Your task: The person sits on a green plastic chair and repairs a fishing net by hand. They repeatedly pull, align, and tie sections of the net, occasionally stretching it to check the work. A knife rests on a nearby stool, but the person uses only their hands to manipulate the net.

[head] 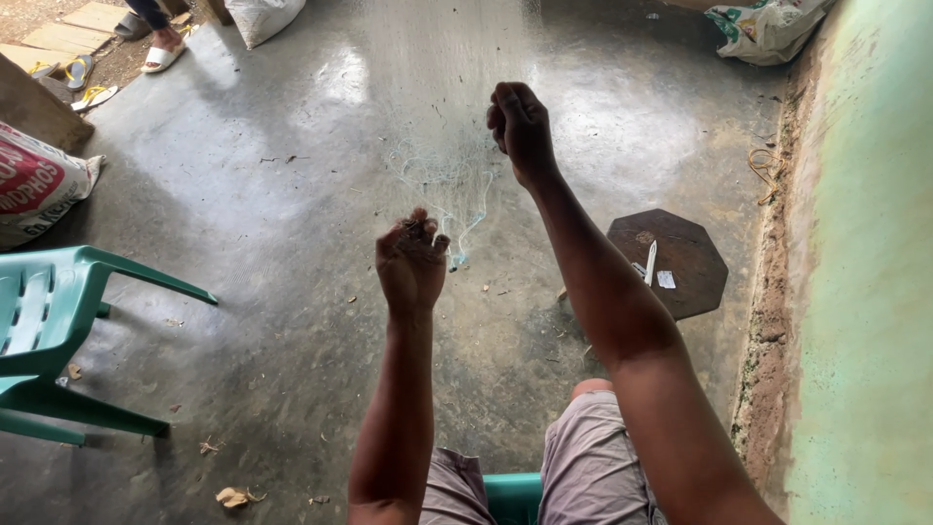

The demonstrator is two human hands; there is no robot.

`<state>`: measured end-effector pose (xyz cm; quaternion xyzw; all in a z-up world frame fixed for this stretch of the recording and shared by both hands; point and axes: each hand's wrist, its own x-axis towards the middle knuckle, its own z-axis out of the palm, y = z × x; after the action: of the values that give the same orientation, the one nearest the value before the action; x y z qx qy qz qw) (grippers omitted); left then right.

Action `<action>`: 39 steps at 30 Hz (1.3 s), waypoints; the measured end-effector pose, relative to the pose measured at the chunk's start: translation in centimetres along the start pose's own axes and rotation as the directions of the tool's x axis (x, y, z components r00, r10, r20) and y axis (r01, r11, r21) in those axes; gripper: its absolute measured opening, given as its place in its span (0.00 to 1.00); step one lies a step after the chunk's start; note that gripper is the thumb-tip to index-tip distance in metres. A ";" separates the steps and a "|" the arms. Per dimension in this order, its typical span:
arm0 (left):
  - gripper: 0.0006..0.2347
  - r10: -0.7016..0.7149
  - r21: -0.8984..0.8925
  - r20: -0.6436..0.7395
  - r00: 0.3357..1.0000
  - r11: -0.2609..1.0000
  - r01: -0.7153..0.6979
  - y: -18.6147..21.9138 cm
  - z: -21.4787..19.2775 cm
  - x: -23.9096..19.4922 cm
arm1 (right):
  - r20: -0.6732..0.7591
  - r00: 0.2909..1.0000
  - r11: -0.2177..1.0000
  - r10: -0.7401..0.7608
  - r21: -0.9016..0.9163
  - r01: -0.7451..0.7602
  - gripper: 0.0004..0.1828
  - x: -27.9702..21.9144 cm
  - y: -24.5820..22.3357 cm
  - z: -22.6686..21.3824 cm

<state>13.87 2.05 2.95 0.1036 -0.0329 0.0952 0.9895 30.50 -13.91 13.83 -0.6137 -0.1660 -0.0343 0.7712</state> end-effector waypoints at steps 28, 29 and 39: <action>0.04 -0.003 0.144 0.154 0.988 0.989 -0.019 0.2 1.9 -1.4 | 0.311 0.941 0.488 -0.132 -0.806 0.335 0.12 -1.0 -3.3 2.5; 0.05 -0.007 0.140 0.167 0.986 0.990 -0.017 0.3 1.8 -1.4 | 0.334 0.938 0.514 -0.088 -0.792 0.330 0.13 -1.0 -3.5 2.6; 0.06 -0.017 0.096 0.189 0.982 0.995 -0.002 0.5 0.7 -1.7 | 0.424 0.879 0.851 0.216 -0.524 0.044 0.10 -0.4 -4.7 2.6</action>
<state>12.09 2.05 3.60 0.1597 -0.1220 0.0826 0.9761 28.37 -12.63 18.63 -0.7951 -0.3031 0.1069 0.5142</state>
